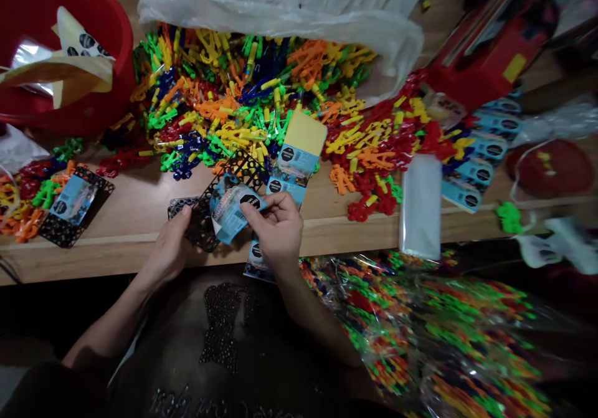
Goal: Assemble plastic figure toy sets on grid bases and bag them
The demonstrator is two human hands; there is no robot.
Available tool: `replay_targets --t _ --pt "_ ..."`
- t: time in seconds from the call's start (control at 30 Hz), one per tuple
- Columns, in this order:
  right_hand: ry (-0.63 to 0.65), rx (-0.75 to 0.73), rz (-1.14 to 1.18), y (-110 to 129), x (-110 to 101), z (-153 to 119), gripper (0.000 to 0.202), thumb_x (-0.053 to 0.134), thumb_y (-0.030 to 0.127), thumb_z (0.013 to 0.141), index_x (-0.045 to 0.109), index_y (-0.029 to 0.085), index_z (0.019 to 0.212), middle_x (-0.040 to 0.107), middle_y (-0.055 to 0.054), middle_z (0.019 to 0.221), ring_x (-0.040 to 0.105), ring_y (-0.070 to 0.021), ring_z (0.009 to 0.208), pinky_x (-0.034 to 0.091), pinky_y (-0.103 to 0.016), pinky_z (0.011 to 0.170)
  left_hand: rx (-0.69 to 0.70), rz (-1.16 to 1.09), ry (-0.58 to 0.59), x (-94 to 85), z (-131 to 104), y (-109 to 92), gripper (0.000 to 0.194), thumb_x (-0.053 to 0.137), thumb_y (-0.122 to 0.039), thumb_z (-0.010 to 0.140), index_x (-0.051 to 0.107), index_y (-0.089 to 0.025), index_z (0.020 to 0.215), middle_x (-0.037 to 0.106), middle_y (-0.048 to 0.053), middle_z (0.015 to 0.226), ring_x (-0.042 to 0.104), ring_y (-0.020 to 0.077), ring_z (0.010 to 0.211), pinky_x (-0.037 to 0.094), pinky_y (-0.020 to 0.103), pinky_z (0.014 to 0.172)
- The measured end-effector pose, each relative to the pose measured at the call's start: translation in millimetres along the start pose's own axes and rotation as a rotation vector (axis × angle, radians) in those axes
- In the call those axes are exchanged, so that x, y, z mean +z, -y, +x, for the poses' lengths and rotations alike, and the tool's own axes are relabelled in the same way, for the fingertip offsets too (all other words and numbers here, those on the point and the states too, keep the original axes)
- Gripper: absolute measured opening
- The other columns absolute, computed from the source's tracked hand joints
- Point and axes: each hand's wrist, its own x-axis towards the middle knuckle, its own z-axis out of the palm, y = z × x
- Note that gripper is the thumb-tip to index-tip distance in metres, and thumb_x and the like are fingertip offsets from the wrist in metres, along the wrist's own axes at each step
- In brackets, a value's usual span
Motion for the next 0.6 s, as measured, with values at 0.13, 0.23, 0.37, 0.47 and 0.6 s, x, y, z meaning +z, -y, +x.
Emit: replay_targets --t 0.13,0.23,0.37,0.47,0.6 --pt "-0.027 0.021 0.003 0.8 5.7 4.9 0.046 0.089 0.046 0.072 0.049 0.026 0.081 0.057 0.009 0.066 0.051 -0.0088 0.056 0.045 -0.023 0.051 0.072 0.025 -0.013 9.6 -1.4 6.6 0.067 0.050 -0.074 0.101 0.070 -0.019 0.133 0.077 0.014 0.104 0.071 0.0229 0.084 0.053 0.029 0.054" --pt "-0.022 0.034 0.012 -1.1 2.8 8.8 0.047 0.089 0.049 0.073 0.048 0.027 0.082 0.056 0.010 0.066 0.052 -0.0092 0.056 0.046 -0.024 0.051 0.091 0.039 -0.004 11.6 -3.2 8.3 0.064 0.047 -0.071 0.104 0.068 -0.020 0.138 0.077 0.014 0.110 0.072 0.0257 0.093 0.055 0.031 0.057" --pt "-0.011 0.015 -0.004 -4.7 -0.7 12.9 0.047 0.088 0.050 0.076 0.047 0.027 0.083 0.053 0.010 0.065 0.051 -0.0096 0.056 0.047 -0.025 0.051 0.118 0.086 -0.001 13.3 -4.0 8.7 0.063 0.043 -0.068 0.107 0.066 -0.021 0.141 0.076 0.014 0.113 0.071 0.0246 0.092 0.056 0.032 0.060" --pt "-0.010 0.013 -0.006 -5.9 -0.8 14.7 0.046 0.087 0.049 0.077 0.047 0.028 0.083 0.052 0.010 0.064 0.052 -0.0099 0.055 0.047 -0.025 0.050 0.137 0.112 -0.003 14.7 -4.1 7.1 0.066 0.043 -0.070 0.106 0.065 -0.020 0.144 0.076 0.014 0.110 0.071 0.0250 0.093 0.058 0.034 0.063" --pt "-0.021 0.017 0.019 -5.4 0.6 15.9 0.044 0.086 0.047 0.076 0.047 0.028 0.084 0.053 0.010 0.064 0.052 -0.0098 0.053 0.046 -0.024 0.049 0.156 0.149 0.003 15.7 -4.5 4.5 0.068 0.042 -0.072 0.105 0.064 -0.022 0.145 0.076 0.013 0.107 0.072 0.0263 0.094 0.061 0.037 0.067"
